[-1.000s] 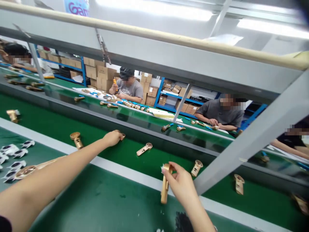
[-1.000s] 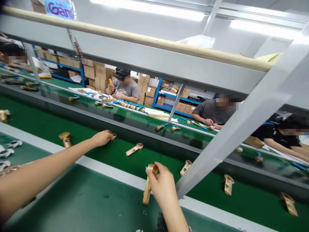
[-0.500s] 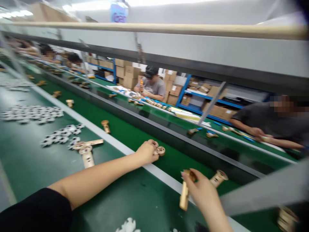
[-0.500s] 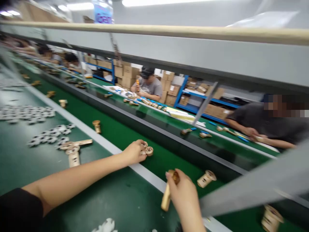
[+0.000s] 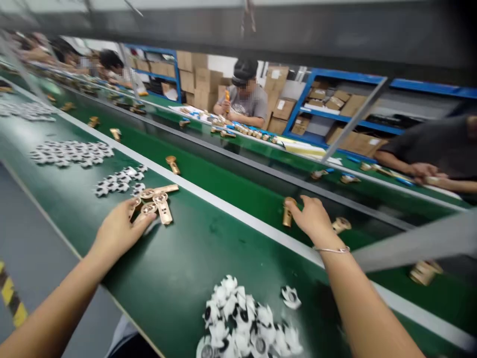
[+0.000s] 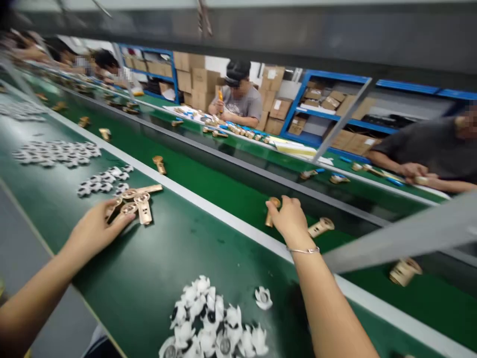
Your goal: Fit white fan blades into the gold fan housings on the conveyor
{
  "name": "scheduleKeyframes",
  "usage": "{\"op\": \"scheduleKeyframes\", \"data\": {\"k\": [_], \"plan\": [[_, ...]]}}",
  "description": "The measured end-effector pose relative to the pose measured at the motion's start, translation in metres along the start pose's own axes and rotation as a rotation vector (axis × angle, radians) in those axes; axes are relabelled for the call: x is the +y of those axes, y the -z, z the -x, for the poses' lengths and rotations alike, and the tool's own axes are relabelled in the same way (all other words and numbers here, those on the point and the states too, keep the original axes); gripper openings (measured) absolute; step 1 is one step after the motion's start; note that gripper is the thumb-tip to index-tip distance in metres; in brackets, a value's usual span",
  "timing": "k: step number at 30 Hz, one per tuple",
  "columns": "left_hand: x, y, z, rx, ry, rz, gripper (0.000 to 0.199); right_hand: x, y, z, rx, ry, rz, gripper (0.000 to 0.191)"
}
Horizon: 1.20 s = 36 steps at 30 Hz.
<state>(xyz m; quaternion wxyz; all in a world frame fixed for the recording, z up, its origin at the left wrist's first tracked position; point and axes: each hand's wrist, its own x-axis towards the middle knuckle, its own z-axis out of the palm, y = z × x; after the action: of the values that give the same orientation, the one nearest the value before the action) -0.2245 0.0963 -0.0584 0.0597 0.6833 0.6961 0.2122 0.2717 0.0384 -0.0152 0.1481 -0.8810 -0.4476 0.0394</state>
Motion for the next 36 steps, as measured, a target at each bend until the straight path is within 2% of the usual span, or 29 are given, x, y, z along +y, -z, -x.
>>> {"op": "scheduleKeyframes", "data": {"k": [2,4,6,7,10,12,15,18,21,24,26,27,28,29,32,34,36], "plan": [[0.014,-0.006,0.003,0.003,-0.021,0.002,0.074,0.024,0.016,0.034,0.031,0.099,-0.030,0.051],[0.034,-0.002,0.012,0.067,-0.106,0.000,0.087,0.055,0.033,0.079,0.033,0.156,-0.071,0.051],[0.063,0.007,0.025,0.123,-0.297,0.043,0.080,0.087,0.044,0.129,0.030,0.161,-0.116,0.045],[0.081,0.010,0.031,0.095,-0.426,0.097,0.069,0.102,0.046,0.154,0.026,0.153,-0.138,0.042],[0.148,0.009,0.048,-0.207,-0.872,0.243,0.037,0.130,0.034,0.214,0.019,0.137,-0.198,0.035],[0.198,-0.008,0.056,-0.400,-1.174,0.329,0.034,0.136,0.018,0.237,0.020,0.157,-0.218,0.030],[0.261,-0.049,0.063,-0.849,-1.420,0.434,0.037,0.133,-0.004,0.249,0.037,0.217,-0.207,0.025],[0.299,-0.080,0.072,-1.057,-1.538,0.468,0.046,0.125,-0.014,0.249,0.065,0.287,-0.154,0.025],[0.310,-0.087,0.080,-1.105,-1.631,0.515,0.032,0.118,-0.010,0.248,0.086,0.372,-0.032,0.023],[0.300,-0.093,0.079,-1.065,-1.648,0.570,0.029,0.112,-0.006,0.246,0.074,0.484,0.145,0.015],[0.291,-0.108,0.072,-1.050,-1.483,0.562,0.034,0.111,-0.007,0.242,0.050,0.547,0.251,0.011],[0.289,-0.118,0.069,-1.004,-1.419,0.546,0.043,0.112,-0.008,0.238,0.040,0.564,0.290,0.009],[0.288,-0.127,0.066,-0.946,-1.364,0.534,0.054,0.112,-0.009,0.235,0.032,0.573,0.316,0.008],[0.288,-0.134,0.064,-0.948,-1.364,0.511,0.056,0.113,-0.009,0.231,0.028,0.570,0.327,0.007],[0.294,-0.141,0.063,-0.976,-1.412,0.486,0.041,0.105,-0.006,0.215,0.037,0.519,0.259,0.007],[0.299,-0.139,0.063,-0.957,-1.409,0.531,0.032,0.091,0.000,0.201,0.072,0.457,0.146,0.008],[0.302,-0.136,0.063,-0.937,-1.369,0.588,0.032,0.072,0.006,0.188,0.117,0.404,0.004,0.008]]}}
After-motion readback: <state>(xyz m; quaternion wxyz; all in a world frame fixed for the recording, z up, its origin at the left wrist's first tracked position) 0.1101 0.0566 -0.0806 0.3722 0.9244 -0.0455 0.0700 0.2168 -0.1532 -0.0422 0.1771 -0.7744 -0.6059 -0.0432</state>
